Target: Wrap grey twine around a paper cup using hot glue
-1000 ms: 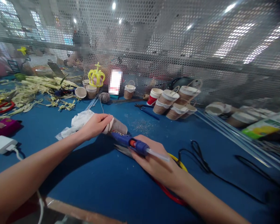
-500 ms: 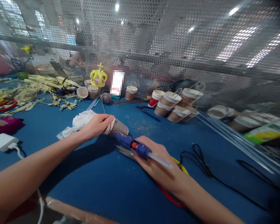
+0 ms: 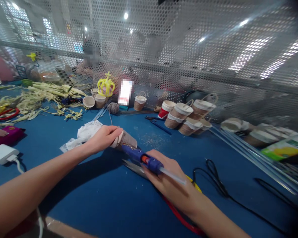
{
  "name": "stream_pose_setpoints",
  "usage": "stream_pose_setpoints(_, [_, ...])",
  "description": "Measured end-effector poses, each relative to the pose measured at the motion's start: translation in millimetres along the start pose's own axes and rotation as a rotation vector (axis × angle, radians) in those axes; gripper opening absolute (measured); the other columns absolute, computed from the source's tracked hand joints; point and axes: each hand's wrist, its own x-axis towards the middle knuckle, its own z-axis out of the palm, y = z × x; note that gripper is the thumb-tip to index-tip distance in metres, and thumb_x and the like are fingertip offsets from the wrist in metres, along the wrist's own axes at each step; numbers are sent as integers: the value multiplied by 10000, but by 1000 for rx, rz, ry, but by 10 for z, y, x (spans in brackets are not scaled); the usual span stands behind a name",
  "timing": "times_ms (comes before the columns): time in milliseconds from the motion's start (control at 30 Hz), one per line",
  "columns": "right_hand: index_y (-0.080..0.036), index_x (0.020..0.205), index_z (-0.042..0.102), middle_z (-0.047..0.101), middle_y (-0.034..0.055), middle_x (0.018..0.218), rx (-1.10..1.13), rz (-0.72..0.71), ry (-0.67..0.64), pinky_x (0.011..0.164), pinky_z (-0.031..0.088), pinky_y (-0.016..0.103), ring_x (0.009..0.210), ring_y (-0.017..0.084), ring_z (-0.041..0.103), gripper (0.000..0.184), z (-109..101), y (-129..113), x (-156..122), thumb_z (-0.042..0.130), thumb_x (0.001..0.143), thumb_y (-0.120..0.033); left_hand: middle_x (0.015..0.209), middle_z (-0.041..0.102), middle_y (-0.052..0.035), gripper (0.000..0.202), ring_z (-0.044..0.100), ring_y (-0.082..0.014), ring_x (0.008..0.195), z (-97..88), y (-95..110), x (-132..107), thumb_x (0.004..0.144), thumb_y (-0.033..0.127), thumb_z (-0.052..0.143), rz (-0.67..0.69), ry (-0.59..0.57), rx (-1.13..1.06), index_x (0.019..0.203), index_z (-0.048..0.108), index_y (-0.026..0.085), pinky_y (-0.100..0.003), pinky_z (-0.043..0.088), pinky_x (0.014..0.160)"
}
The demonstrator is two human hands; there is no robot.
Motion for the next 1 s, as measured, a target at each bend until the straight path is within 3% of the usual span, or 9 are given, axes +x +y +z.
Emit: stream_pose_setpoints(1000, [-204,764,480,578,25,721,-23,-12,2,511,405,240,590,144,551,59,-5,1,14,437,803,-200,532,387,33,324,305,-81,492,3,8,-9,805,366,374,19,-18,-30,607,497,142,-189,236,429])
